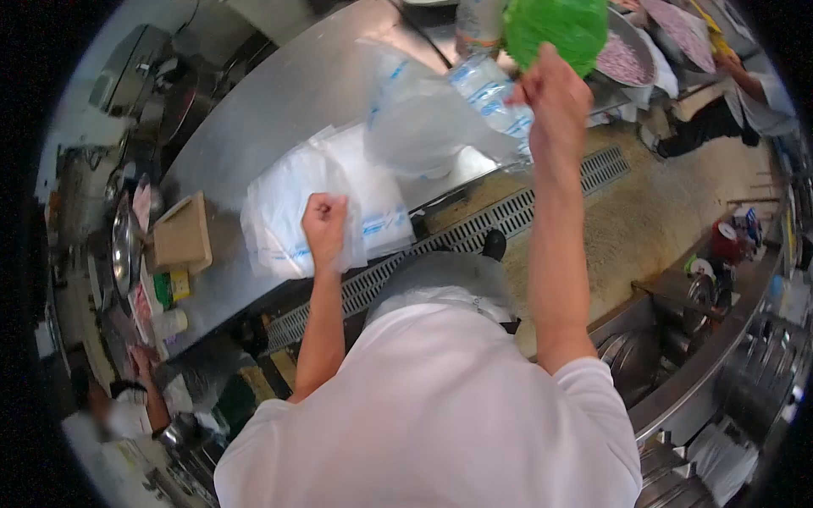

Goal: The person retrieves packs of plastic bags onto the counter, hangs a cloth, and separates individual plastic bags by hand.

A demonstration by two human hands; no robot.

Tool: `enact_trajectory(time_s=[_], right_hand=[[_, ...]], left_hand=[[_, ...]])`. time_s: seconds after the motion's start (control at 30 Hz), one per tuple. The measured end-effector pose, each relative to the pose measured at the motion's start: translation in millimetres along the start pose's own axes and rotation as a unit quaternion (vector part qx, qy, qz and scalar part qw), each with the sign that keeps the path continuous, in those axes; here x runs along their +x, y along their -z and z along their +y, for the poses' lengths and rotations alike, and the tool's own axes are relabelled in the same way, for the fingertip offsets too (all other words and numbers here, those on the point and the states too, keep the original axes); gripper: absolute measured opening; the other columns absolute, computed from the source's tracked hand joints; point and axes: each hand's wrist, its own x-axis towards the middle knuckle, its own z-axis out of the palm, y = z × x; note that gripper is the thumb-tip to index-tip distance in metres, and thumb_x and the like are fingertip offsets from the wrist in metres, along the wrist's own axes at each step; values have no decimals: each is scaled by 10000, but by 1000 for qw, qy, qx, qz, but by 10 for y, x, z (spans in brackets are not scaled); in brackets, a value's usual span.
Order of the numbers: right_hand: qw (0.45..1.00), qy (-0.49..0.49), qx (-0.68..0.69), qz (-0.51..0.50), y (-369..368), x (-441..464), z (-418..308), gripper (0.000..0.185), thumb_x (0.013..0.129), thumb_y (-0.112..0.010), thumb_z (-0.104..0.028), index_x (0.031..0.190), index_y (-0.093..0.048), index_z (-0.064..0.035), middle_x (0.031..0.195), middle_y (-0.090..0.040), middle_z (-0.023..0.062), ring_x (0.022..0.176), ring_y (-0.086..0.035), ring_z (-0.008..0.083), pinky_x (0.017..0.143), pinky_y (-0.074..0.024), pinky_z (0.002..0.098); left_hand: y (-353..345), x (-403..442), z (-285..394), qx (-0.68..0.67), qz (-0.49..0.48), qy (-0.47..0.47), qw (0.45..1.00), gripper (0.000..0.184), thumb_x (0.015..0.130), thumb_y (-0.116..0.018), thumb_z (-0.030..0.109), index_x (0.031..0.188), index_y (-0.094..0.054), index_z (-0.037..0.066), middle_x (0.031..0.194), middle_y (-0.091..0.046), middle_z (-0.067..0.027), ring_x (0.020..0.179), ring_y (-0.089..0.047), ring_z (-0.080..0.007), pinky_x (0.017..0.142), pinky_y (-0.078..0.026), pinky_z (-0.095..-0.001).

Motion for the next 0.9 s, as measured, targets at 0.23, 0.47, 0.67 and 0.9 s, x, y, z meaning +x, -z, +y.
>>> enact_trajectory(time_s=[0.23, 0.47, 0.67, 0.9], right_hand=[[892, -233, -204, -329, -234, -1605, 745, 295, 862, -743, -215, 908, -586, 30, 768, -615, 43, 707, -554, 114, 603, -465, 290], [922, -187, -233, -246, -134, -1601, 965, 250, 868, -706, -127, 734, -529, -11, 620, -525, 10, 588, -483, 87, 538, -403, 257], [924, -162, -228, -261, -275, -1701, 860, 229, 845, -709, -164, 764, -573, 3, 615, -567, 63, 588, -533, 155, 567, -452, 333], [905, 69, -419, 8, 231, -1302, 542, 72, 831, -629, -60, 811, -597, 1, 655, -611, 126, 572, -561, 183, 570, -469, 336]], left_hand=[[-394, -248, 117, -59, -111, 92, 988, 211, 964, -633, 194, 834, -530, 63, 742, -509, 41, 675, -466, -32, 597, -399, -204], [-340, -213, 337, -178, -89, 213, 957, 253, 992, -589, 294, 879, -571, 69, 798, -600, 2, 708, -534, -67, 612, -445, -243], [-210, -166, 390, 8, -242, 107, 964, 198, 1000, -559, 261, 928, -569, 77, 906, -644, -48, 809, -606, -130, 751, -488, -298], [46, -118, 916, -394, -337, 197, 832, 228, 959, -563, 232, 831, -563, 43, 868, -634, -87, 793, -582, -179, 768, -477, -326]])
